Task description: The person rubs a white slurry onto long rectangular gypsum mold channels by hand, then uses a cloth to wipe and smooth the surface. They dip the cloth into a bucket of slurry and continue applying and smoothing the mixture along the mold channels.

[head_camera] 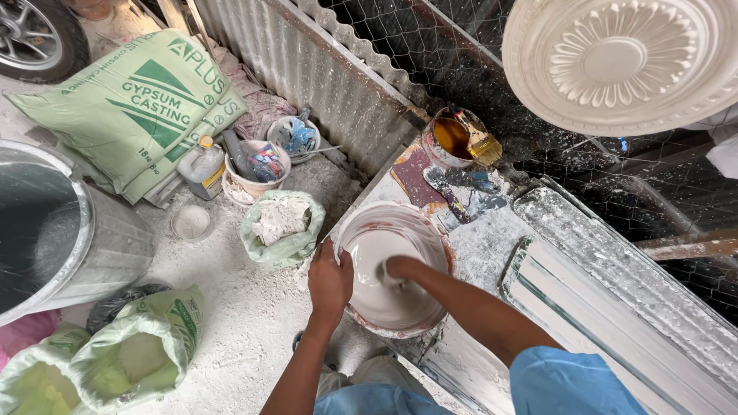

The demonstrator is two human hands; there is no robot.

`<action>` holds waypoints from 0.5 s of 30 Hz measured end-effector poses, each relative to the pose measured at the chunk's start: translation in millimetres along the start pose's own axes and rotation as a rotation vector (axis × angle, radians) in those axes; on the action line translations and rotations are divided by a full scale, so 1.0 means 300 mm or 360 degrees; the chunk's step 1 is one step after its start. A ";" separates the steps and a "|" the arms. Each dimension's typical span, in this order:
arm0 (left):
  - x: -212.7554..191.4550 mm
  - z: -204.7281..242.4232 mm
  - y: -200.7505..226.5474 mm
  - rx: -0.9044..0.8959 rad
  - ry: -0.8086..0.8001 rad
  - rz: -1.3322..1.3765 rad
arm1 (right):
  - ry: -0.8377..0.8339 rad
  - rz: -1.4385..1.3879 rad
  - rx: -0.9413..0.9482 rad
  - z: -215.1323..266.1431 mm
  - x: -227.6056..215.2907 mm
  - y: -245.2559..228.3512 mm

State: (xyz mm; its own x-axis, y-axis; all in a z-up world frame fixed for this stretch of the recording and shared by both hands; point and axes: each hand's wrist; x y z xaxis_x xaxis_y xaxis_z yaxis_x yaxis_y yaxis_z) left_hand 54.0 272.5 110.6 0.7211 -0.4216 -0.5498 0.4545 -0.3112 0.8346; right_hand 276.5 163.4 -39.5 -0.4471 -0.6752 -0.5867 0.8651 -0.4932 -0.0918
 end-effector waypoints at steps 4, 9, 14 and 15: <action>-0.005 0.000 0.004 -0.0128 -0.0111 -0.0060 | 0.0170 -0.0109 0.0131 -0.112 -0.040 -0.061; -0.011 -0.006 0.011 -0.0007 0.0021 -0.0013 | 0.0232 0.0053 -0.0056 -0.041 0.192 -0.202; -0.015 0.001 0.021 -0.0066 -0.0013 0.0017 | 0.0074 -0.0058 -0.0072 0.058 0.127 -0.038; -0.017 -0.001 0.024 -0.0096 -0.0026 0.0011 | 0.0058 -0.0060 -0.0028 0.041 0.075 -0.013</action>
State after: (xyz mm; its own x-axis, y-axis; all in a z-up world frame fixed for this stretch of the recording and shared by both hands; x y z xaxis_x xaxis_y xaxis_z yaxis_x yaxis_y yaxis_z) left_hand 53.6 272.7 119.5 0.7157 -0.4377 -0.5442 0.4807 -0.2566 0.8385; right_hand 260.4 143.4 -42.3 -0.4710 -0.6358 -0.6115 0.8518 -0.5079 -0.1281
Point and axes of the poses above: each hand's wrist, its own z-axis away from the middle knuckle, its own x-axis out of the palm, y = z × x, and after that the axes turned 6 degrees about -z, right-handed
